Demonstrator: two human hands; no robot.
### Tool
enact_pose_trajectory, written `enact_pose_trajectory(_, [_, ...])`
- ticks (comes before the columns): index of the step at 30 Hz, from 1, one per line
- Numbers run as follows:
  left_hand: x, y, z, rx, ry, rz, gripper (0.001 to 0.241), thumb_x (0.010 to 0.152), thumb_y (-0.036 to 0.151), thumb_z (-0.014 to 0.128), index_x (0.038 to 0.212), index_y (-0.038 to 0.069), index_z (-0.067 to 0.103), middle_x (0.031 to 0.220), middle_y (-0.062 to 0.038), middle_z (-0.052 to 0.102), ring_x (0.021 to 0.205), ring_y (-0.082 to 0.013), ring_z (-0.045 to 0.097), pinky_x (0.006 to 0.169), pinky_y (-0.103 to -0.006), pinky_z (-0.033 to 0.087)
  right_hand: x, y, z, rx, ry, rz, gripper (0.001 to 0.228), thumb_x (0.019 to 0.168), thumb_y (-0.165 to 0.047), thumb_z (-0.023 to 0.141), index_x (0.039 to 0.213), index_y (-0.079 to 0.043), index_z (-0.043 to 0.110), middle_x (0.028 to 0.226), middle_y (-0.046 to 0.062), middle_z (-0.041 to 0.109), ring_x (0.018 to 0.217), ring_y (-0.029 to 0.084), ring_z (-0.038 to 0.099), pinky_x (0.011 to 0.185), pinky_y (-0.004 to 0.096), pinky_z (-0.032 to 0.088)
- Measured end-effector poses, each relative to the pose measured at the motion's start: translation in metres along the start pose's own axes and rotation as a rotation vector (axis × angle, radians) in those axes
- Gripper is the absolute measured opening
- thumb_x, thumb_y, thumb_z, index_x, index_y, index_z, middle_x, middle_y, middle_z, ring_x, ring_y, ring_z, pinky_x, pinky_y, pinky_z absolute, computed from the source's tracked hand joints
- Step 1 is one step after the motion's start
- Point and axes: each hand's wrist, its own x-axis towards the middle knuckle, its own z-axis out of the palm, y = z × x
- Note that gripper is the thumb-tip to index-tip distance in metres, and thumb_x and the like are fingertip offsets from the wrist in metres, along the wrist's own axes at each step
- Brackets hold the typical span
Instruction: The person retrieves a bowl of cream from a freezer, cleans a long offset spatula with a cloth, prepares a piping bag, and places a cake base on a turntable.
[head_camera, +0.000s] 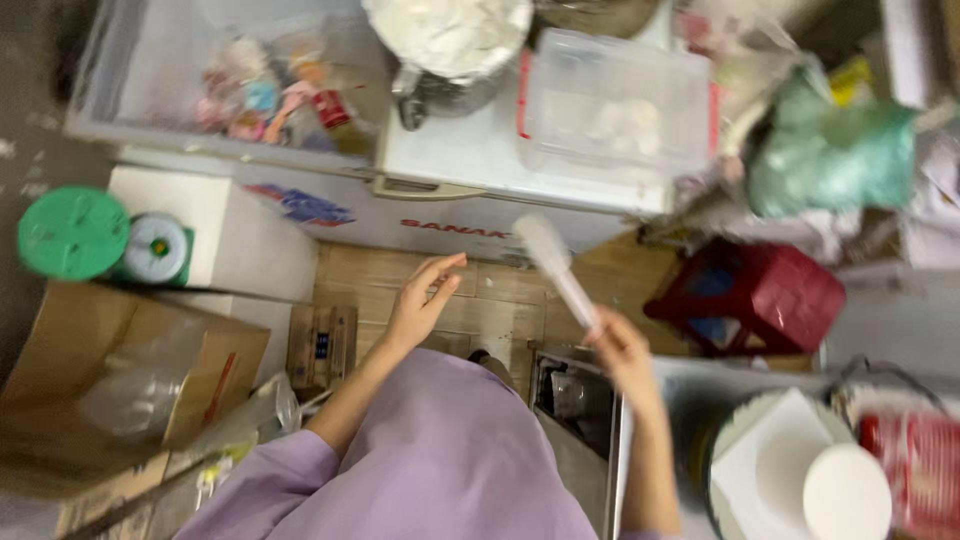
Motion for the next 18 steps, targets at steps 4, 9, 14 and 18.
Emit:
enact_pose_trajectory(4, [0.023, -0.009, -0.032, 0.096, 0.169, -0.056, 0.038, 0.097, 0.018, 0.068, 0.134, 0.009, 0.065, 0.125, -0.008, 0.067, 0.111, -0.0177, 0.067, 0.089, -0.0301, 0.055, 0.113, -0.114, -0.054, -0.564, 0.036, -0.632, 0.025, 0.111, -0.014, 0.060, 0.133, -0.002, 0.063, 0.109, 0.011, 0.071, 0.095, 0.018, 0.066, 0.085, 0.033, 0.052])
enact_pose_trajectory(9, [0.103, -0.042, -0.067, 0.219, 0.397, 0.075, 0.052, 0.090, 0.018, 0.079, 0.136, 0.006, 0.059, 0.132, -0.014, 0.062, 0.119, -0.0264, 0.062, 0.095, -0.0371, 0.052, 0.267, -0.251, -0.035, -0.713, 0.045, -0.668, 0.025, 0.107, -0.007, 0.057, 0.130, -0.003, 0.064, 0.092, 0.016, 0.073, 0.087, 0.026, 0.072, 0.079, 0.038, 0.053])
enact_pose_trajectory(14, [0.209, -0.101, -0.063, 0.363, 0.439, 0.158, 0.055, 0.090, 0.026, 0.076, 0.132, 0.000, 0.052, 0.124, -0.022, 0.064, 0.114, -0.0367, 0.062, 0.095, -0.0451, 0.049, 0.433, -0.293, 0.048, -0.887, 0.145, -0.796, 0.028, 0.101, -0.013, 0.064, 0.125, -0.008, 0.077, 0.105, 0.024, 0.072, 0.097, 0.043, 0.068, 0.086, 0.050, 0.052])
enact_pose_trajectory(18, [0.236, -0.133, -0.076, 0.296, 0.222, -0.027, 0.026, 0.103, 0.022, 0.063, 0.117, 0.001, 0.056, 0.106, -0.021, 0.068, 0.098, -0.0390, 0.067, 0.082, -0.0450, 0.051, 0.496, -0.304, 0.108, -0.911, -0.055, -0.721, 0.031, 0.098, -0.018, 0.066, 0.127, -0.010, 0.072, 0.108, 0.022, 0.071, 0.100, 0.041, 0.069, 0.089, 0.047, 0.054])
